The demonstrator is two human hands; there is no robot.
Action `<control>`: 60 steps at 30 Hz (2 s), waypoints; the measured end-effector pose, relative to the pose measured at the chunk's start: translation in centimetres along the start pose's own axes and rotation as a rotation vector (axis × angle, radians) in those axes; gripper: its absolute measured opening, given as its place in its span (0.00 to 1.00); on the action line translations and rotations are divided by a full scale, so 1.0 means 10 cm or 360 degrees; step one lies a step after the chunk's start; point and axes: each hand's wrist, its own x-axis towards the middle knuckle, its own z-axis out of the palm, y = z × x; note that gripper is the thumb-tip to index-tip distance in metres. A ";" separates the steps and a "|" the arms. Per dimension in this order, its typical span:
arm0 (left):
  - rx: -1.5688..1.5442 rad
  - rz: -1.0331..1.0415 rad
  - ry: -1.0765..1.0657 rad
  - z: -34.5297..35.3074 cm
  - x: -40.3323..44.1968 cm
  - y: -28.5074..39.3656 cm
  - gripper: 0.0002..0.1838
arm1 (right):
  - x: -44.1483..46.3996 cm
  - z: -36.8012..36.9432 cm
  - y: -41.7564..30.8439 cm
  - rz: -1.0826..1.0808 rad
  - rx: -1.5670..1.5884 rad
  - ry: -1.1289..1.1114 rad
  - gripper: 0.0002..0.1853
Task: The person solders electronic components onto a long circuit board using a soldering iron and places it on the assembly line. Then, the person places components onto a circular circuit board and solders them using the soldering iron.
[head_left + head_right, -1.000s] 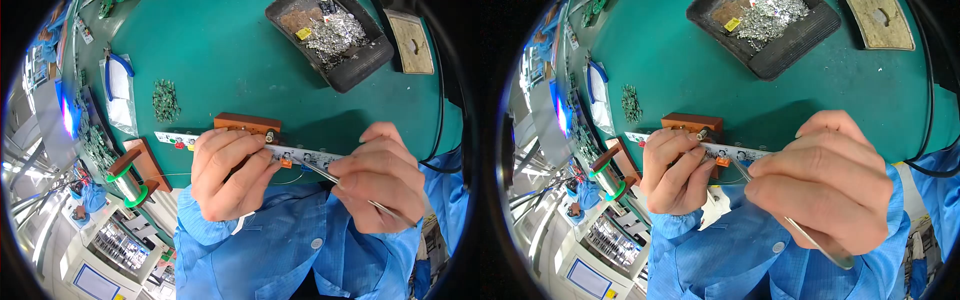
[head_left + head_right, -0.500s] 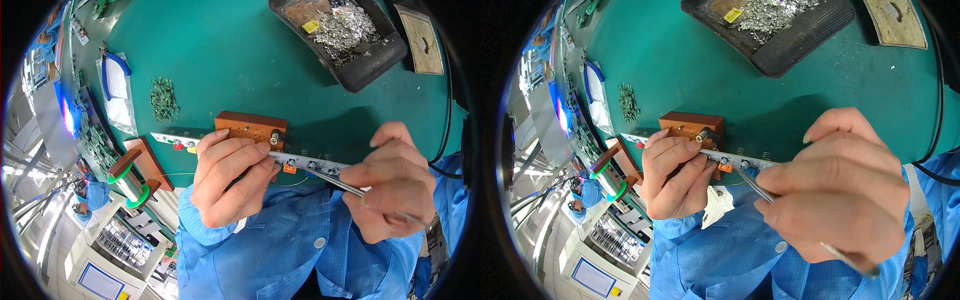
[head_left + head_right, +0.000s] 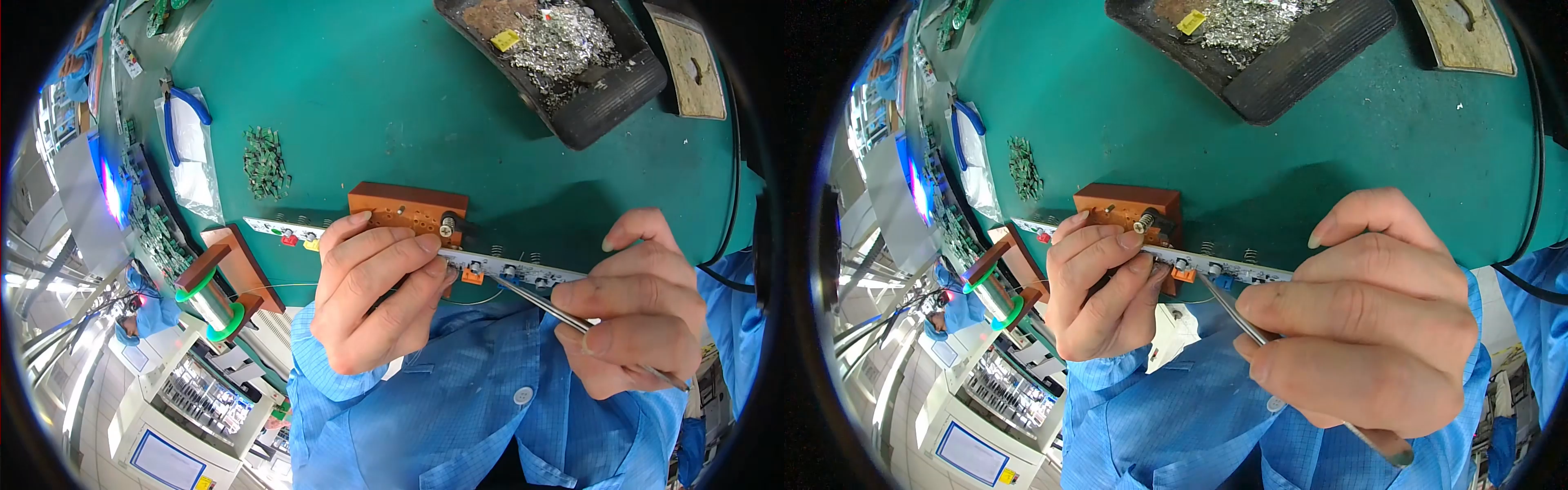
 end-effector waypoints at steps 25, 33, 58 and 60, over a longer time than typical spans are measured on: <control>-0.1250 -0.0350 0.0370 -0.03 -0.40 0.60 0.14 | -0.45 0.21 -0.70 0.0240 0.0520 0.0519 0.14; -0.1406 -0.0196 0.0386 0.05 -0.53 0.68 0.12 | -0.57 0.33 -0.76 0.0393 0.0620 0.0367 0.15; -0.0891 -0.0229 0.0423 -0.36 -0.43 0.62 0.12 | -0.44 0.50 -0.73 0.0609 0.0828 0.0351 0.14; -0.0792 -0.0230 0.0388 -0.56 -0.46 0.59 0.09 | -0.23 0.47 -0.78 0.0465 0.0625 0.0548 0.19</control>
